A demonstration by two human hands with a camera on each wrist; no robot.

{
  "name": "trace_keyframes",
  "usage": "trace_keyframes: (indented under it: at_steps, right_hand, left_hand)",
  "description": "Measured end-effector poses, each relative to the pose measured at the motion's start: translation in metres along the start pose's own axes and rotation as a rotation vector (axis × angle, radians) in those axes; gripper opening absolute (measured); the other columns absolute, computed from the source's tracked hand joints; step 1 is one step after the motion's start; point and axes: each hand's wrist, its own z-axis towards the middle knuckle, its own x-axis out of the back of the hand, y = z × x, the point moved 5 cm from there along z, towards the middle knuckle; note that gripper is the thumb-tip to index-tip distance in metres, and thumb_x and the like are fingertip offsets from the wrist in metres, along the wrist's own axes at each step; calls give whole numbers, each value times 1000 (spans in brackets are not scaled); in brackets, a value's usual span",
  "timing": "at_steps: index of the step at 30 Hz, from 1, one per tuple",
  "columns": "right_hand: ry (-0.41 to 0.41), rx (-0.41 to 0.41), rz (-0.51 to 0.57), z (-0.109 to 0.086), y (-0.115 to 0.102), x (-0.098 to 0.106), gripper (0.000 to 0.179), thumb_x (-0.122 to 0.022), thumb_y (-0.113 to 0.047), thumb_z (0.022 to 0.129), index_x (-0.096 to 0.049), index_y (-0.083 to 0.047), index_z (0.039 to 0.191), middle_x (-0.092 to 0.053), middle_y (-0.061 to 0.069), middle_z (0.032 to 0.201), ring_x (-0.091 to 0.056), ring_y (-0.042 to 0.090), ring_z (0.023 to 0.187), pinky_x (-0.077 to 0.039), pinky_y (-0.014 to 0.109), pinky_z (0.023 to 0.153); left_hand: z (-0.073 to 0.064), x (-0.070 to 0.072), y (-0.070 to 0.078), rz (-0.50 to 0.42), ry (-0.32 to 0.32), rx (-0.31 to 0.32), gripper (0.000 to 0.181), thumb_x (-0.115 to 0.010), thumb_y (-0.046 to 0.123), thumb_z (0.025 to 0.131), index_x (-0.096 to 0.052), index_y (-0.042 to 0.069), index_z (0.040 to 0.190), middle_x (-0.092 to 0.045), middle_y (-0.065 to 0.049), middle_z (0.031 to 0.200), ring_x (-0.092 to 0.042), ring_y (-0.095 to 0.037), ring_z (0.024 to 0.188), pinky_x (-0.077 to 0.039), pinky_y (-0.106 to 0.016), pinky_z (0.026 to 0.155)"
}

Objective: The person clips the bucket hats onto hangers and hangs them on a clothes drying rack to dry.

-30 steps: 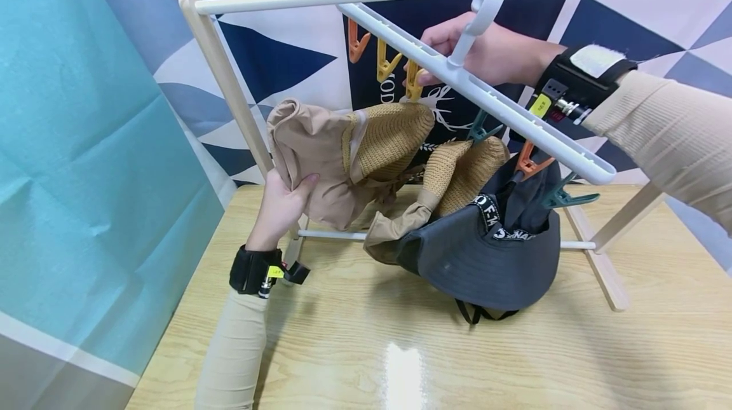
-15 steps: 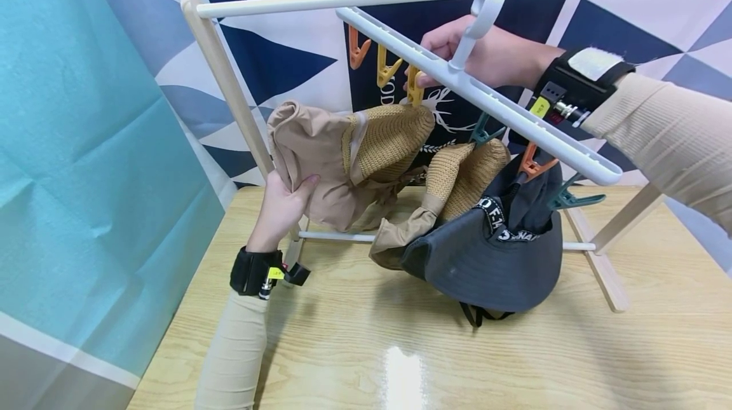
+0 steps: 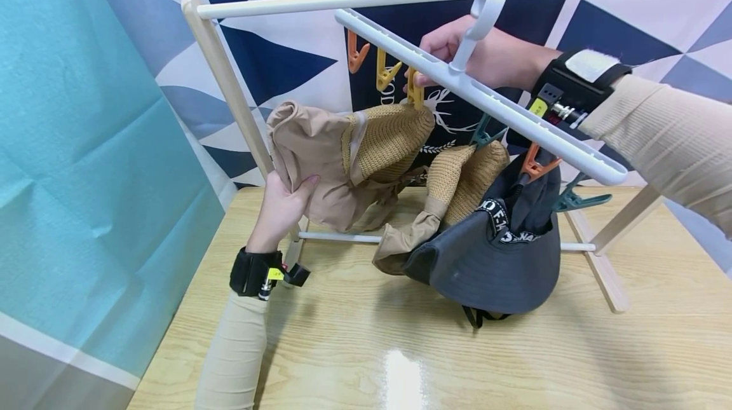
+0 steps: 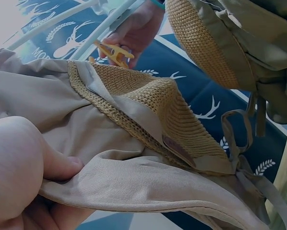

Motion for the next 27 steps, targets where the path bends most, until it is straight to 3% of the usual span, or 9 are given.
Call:
trace_keyframes:
  at_steps: [14,27]
  right_hand:
    - [30,-11,1,0,-1,0,5,-78,-8,106,-83,-7,106,-70,-10,84,-64,13,82,-46,25,74]
    - [36,-6,10,0,0,0,6,-78,-7,106,-83,-7,110,-71,-12,82,-66,11,83,-45,25,74]
  left_hand:
    - [0,-3,1,-13,-13,2,42,-66,0,108,-58,-11,148,-64,-29,146,-63,-33,133,-46,-42,122]
    - [-1,-5,0,-23,-9,21,37,-66,1,108,-60,-10,143,-66,-24,141,-62,-14,122,-47,-30,115]
